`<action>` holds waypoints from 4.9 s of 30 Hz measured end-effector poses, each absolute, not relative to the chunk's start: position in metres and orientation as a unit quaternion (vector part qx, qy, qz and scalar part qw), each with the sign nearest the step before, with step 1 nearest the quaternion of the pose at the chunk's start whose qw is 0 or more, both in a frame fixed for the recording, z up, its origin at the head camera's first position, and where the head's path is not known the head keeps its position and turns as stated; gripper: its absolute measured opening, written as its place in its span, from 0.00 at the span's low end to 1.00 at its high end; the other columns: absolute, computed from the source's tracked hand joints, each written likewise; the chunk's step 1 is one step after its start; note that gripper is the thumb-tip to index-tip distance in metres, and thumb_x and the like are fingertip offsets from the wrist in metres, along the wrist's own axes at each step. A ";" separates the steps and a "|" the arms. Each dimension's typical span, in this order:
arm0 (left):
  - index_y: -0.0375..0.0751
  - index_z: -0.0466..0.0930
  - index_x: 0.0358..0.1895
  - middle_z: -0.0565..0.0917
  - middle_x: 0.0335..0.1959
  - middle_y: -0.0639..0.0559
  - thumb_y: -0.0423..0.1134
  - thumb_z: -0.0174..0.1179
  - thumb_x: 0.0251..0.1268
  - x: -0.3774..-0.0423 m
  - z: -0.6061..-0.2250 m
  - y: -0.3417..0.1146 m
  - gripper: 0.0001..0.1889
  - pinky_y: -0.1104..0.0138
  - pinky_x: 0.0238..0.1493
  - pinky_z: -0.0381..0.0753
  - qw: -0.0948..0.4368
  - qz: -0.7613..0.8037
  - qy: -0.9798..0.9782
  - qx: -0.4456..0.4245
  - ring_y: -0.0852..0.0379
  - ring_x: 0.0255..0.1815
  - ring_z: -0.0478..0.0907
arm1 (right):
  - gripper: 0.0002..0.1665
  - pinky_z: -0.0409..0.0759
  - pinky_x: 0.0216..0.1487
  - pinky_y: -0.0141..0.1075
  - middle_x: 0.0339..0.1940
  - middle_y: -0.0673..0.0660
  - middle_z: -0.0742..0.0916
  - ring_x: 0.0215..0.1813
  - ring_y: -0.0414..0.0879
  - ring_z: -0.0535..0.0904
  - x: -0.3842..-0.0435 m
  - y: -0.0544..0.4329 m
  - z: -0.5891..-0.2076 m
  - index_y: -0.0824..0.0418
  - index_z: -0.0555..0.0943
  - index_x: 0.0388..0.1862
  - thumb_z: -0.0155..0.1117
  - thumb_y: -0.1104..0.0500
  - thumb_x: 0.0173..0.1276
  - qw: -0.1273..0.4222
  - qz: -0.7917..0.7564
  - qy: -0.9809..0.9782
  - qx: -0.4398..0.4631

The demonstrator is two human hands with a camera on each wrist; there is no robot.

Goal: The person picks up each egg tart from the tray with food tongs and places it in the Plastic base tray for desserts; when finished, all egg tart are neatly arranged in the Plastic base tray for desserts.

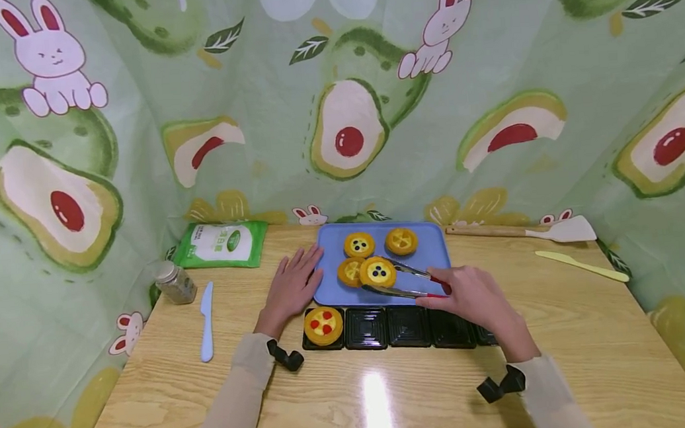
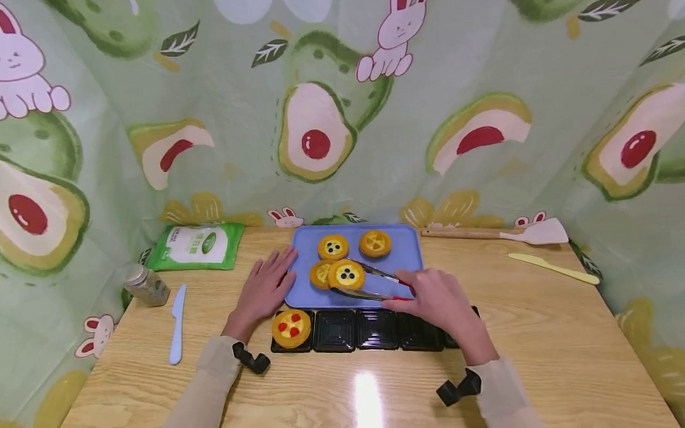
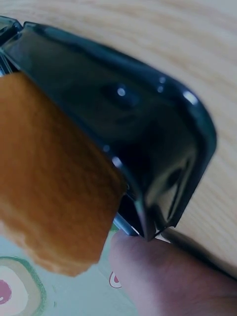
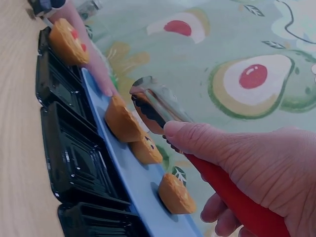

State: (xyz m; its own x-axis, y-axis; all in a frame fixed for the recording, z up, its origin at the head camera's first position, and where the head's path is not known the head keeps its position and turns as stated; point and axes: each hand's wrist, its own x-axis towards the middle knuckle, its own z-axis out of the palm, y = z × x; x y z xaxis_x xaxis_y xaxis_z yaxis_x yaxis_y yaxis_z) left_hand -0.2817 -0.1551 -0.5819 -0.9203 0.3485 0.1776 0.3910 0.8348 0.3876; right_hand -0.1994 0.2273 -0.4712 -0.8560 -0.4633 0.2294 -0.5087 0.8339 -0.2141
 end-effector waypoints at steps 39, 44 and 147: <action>0.59 0.53 0.86 0.53 0.86 0.61 0.58 0.37 0.86 -0.280 -0.577 -0.154 0.31 0.43 0.83 0.41 0.038 -0.208 -0.959 -0.189 0.47 0.87 0.47 | 0.29 0.52 0.21 0.28 0.18 0.39 0.60 0.20 0.32 0.58 -0.166 0.210 -0.489 0.50 0.77 0.27 0.75 0.28 0.58 0.007 0.150 -0.940 0.308; 0.57 0.53 0.86 0.54 0.86 0.59 0.58 0.37 0.86 -0.281 -0.578 -0.154 0.31 0.43 0.83 0.41 0.043 -0.213 -0.958 -0.189 0.47 0.87 0.47 | 0.29 0.55 0.21 0.28 0.18 0.39 0.66 0.21 0.33 0.61 -0.166 0.210 -0.488 0.48 0.81 0.32 0.74 0.25 0.57 0.003 0.147 -0.943 0.299; 0.58 0.53 0.85 0.54 0.85 0.59 0.58 0.39 0.86 -0.279 -0.577 -0.153 0.31 0.44 0.83 0.41 0.040 -0.218 -0.957 -0.188 0.47 0.87 0.47 | 0.46 0.63 0.16 0.37 0.26 0.52 0.80 0.22 0.45 0.71 -0.217 0.248 -0.492 0.63 0.81 0.57 0.74 0.27 0.59 0.085 0.142 -0.981 0.104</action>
